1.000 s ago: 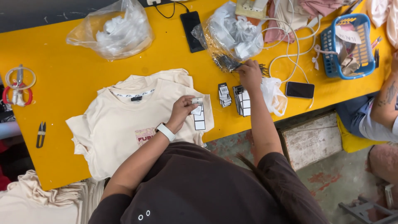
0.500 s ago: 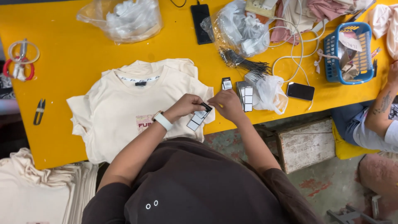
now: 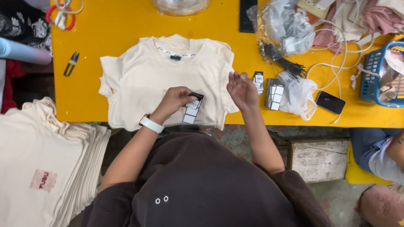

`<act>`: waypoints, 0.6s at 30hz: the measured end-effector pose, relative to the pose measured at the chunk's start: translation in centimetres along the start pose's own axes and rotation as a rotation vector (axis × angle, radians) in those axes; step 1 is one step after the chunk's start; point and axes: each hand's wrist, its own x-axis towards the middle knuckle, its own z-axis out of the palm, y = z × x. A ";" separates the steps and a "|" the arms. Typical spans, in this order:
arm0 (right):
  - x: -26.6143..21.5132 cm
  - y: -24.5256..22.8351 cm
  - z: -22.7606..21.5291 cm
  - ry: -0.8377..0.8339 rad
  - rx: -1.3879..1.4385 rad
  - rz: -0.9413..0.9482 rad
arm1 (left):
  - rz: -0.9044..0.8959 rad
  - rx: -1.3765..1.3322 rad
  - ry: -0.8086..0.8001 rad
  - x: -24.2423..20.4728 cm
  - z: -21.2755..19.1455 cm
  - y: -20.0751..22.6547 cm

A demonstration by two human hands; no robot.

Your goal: The person attaches a small rectangular tag to the collar of a cream-colored t-shirt using a black plastic fastener. After securing the tag, they lift the shirt and drop it onto a stack on the left side of the table, repeating this process for multiple shirts.

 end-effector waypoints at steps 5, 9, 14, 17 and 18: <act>2.5 -0.1 7.3 0.201 -0.029 -0.449 | 0.090 -0.111 0.192 -0.4 -0.6 -0.3; -0.7 1.4 13.8 0.158 -0.804 -0.603 | 0.281 -0.060 0.263 -1.7 -1.5 0.9; -2.7 5.5 17.9 -0.010 -1.359 -0.695 | 0.512 0.159 0.371 -4.8 -1.8 5.4; -2.0 7.0 18.6 0.042 -1.375 -0.757 | 0.586 0.256 0.404 -6.2 -2.0 7.3; -1.9 7.2 19.3 0.046 -1.378 -0.760 | 0.589 0.255 0.400 -6.4 -2.3 7.4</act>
